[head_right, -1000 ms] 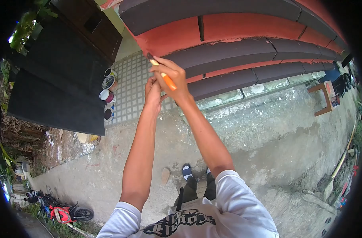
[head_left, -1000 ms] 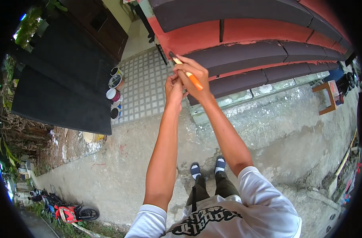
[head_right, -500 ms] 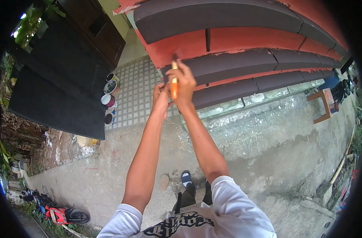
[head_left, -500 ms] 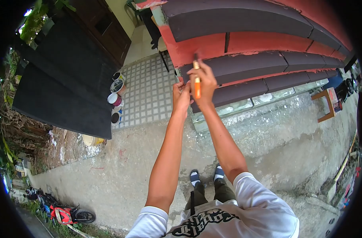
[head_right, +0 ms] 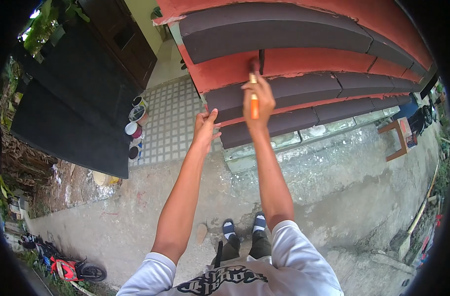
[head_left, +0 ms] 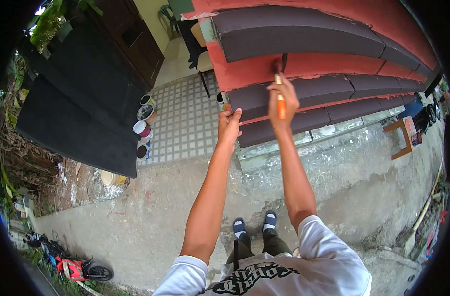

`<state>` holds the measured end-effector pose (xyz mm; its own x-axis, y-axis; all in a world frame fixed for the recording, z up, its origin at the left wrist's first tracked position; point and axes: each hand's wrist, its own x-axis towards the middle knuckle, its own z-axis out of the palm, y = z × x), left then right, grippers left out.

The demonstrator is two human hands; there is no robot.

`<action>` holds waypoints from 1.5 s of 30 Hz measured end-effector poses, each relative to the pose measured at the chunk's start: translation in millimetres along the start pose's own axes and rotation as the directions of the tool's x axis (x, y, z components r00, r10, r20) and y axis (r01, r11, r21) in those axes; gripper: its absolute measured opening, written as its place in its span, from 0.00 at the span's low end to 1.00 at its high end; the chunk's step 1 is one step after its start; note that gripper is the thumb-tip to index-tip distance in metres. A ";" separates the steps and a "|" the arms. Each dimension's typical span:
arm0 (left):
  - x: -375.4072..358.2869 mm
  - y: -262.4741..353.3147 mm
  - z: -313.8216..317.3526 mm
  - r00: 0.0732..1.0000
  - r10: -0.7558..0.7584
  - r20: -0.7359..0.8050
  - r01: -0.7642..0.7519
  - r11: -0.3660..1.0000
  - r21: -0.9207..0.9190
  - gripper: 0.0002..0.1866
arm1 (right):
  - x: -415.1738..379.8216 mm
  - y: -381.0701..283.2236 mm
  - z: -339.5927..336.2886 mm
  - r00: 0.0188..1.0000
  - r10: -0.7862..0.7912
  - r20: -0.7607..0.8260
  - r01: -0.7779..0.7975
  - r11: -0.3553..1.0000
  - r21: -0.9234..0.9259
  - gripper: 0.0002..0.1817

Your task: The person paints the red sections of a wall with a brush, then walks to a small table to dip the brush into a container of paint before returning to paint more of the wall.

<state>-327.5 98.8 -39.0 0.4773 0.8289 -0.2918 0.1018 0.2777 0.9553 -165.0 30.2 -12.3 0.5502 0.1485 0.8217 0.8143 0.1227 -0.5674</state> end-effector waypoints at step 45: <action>5.5 1.5 -18.5 0.903 0.425 0.056 -0.374 0.717 0.588 0.19 | -52.3 -69.7 66.8 0.934 0.013 0.357 -0.095 0.972 0.213 0.05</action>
<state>-340.9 112.8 -40.1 0.5237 0.8394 0.1451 0.4073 -0.3964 0.8228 -262.8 79.4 -19.3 0.4590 0.4902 0.7410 0.6998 0.3143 -0.6415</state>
